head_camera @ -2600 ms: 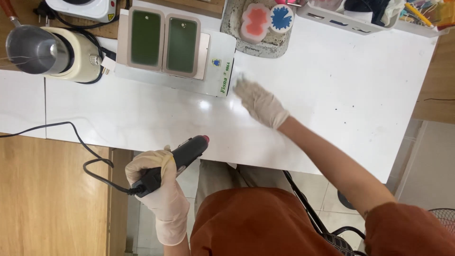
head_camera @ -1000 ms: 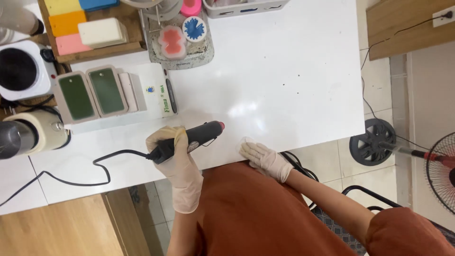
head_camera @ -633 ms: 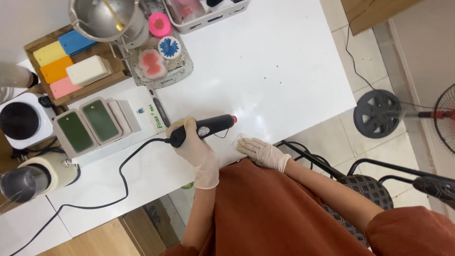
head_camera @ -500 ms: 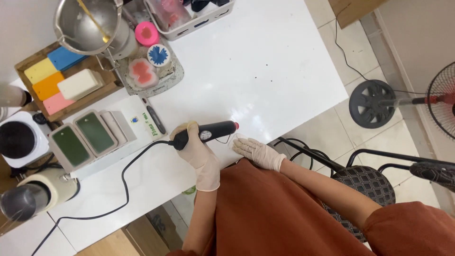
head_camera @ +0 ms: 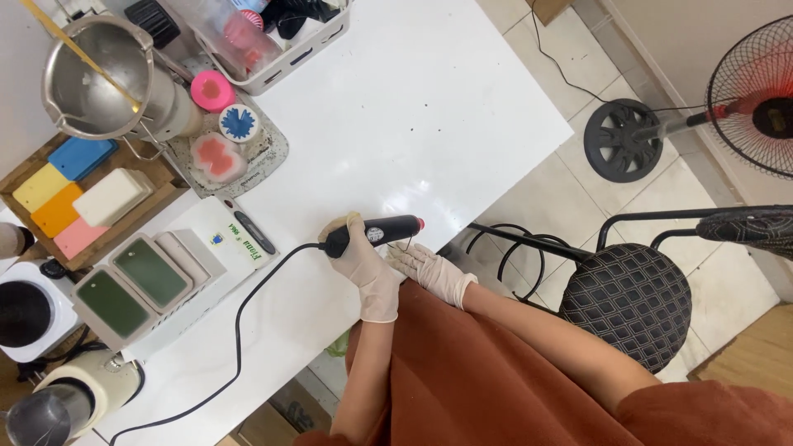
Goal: Using a heat gun and a cloth to clean residue off a white tabletop.
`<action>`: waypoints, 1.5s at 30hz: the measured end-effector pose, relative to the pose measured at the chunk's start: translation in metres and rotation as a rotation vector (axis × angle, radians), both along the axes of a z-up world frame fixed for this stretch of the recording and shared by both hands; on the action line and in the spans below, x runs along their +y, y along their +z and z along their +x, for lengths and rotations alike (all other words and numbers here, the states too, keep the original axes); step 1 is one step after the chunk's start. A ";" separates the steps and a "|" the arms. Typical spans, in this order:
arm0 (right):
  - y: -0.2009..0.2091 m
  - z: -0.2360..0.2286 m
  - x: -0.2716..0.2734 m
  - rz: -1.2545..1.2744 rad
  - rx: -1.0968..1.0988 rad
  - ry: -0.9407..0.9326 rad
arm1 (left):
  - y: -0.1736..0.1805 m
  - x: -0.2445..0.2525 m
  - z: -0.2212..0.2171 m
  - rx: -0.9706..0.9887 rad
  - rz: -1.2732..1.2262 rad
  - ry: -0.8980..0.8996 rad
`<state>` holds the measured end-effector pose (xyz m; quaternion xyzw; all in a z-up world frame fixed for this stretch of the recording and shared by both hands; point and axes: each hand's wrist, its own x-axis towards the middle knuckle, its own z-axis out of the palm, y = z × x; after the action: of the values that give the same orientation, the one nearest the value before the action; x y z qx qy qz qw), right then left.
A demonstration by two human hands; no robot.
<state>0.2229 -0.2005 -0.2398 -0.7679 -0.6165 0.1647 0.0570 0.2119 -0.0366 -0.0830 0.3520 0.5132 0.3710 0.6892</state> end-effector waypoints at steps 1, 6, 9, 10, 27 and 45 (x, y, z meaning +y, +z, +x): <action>-0.002 -0.004 -0.002 0.007 -0.025 -0.015 | 0.010 0.000 0.002 0.041 -0.065 0.008; -0.006 -0.005 -0.002 0.071 -0.022 -0.035 | -0.008 -0.002 -0.004 -0.027 0.065 -0.006; -0.009 -0.004 -0.004 0.091 0.101 -0.055 | 0.001 -0.004 -0.005 -0.003 0.059 -0.030; -0.011 -0.003 -0.005 0.107 0.178 -0.070 | 0.004 -0.004 -0.005 -0.026 0.032 -0.038; 0.035 -0.005 0.009 -0.144 0.178 -0.073 | 0.009 -0.020 -0.001 -0.030 -0.084 0.006; -0.004 -0.027 0.004 0.173 0.166 -0.260 | -0.008 -0.038 0.001 -0.103 -0.047 -0.071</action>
<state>0.1962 -0.1967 -0.2435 -0.8171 -0.5170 0.1651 0.1944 0.2129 -0.0742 -0.0915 0.3342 0.4729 0.3520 0.7354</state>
